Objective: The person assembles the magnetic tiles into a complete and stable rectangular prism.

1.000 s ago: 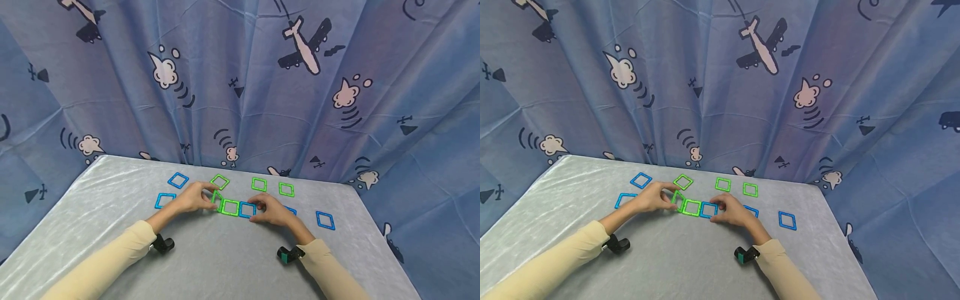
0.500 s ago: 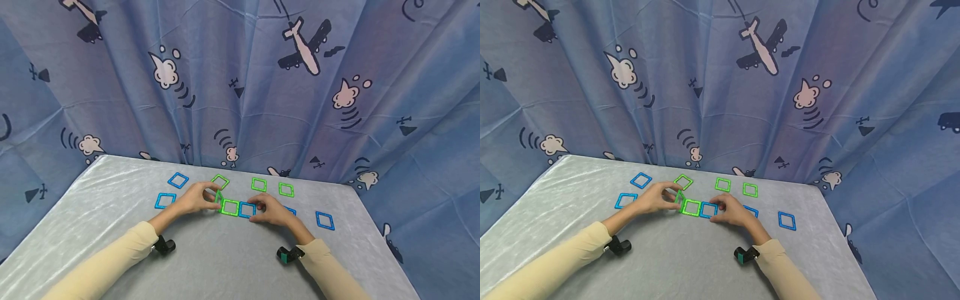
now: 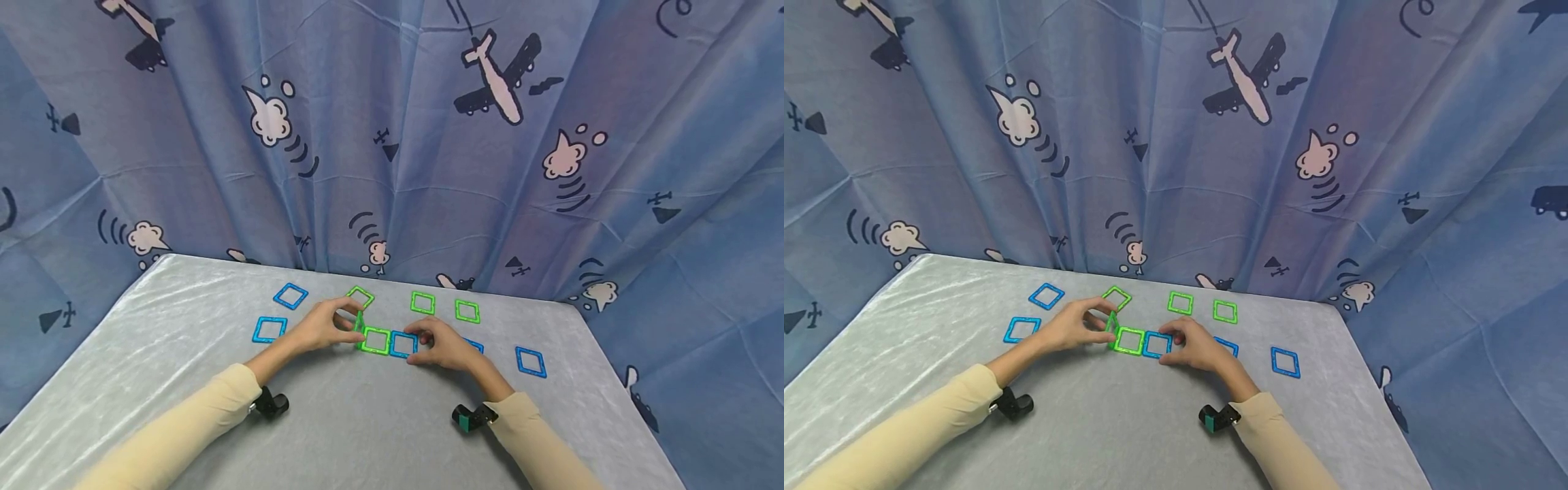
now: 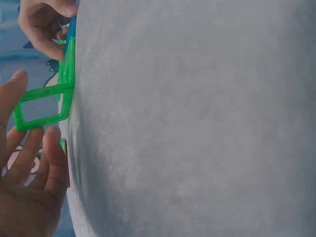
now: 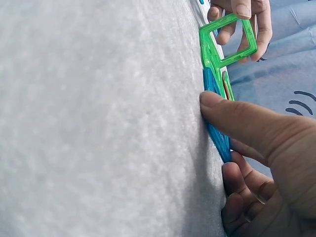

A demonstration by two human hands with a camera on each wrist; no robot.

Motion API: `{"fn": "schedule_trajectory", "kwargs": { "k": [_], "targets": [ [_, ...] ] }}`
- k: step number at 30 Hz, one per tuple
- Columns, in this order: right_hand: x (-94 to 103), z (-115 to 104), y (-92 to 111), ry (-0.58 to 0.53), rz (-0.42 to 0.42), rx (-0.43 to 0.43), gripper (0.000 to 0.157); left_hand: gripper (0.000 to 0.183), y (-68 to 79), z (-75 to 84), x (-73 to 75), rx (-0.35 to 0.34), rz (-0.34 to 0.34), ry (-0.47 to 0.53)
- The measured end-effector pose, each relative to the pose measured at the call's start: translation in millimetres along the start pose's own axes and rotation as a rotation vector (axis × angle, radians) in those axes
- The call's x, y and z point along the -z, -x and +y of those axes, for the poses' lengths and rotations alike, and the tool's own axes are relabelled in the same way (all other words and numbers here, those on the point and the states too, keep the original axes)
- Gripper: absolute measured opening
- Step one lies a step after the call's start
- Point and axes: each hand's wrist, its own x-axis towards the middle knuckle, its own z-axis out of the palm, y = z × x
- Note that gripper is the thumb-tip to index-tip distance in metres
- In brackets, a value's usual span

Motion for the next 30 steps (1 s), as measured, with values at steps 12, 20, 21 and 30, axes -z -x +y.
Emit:
{"fn": "schedule_trajectory", "kwargs": {
  "k": [12,20,21,30],
  "targets": [
    [-0.1,0.4,-0.3,-0.004,0.004,-0.014,0.052,0.057,-4.6,-2.6,-0.7,0.011,0.003,-0.030],
    [-1.0,1.9,-3.5,0.012,-0.004,-0.031,0.052,0.057,-4.2,-2.6,-2.0,-0.006,0.007,-0.027],
    [-1.1,1.7,-3.8,0.013,-0.007,-0.032,0.052,0.057,-4.2,-2.6,-2.2,-0.001,0.007,-0.027],
    [0.0,-0.1,-4.2,0.025,-0.013,-0.029,0.053,0.058,-5.3,-3.5,-3.7,-0.027,0.011,-0.021]
  ]
}}
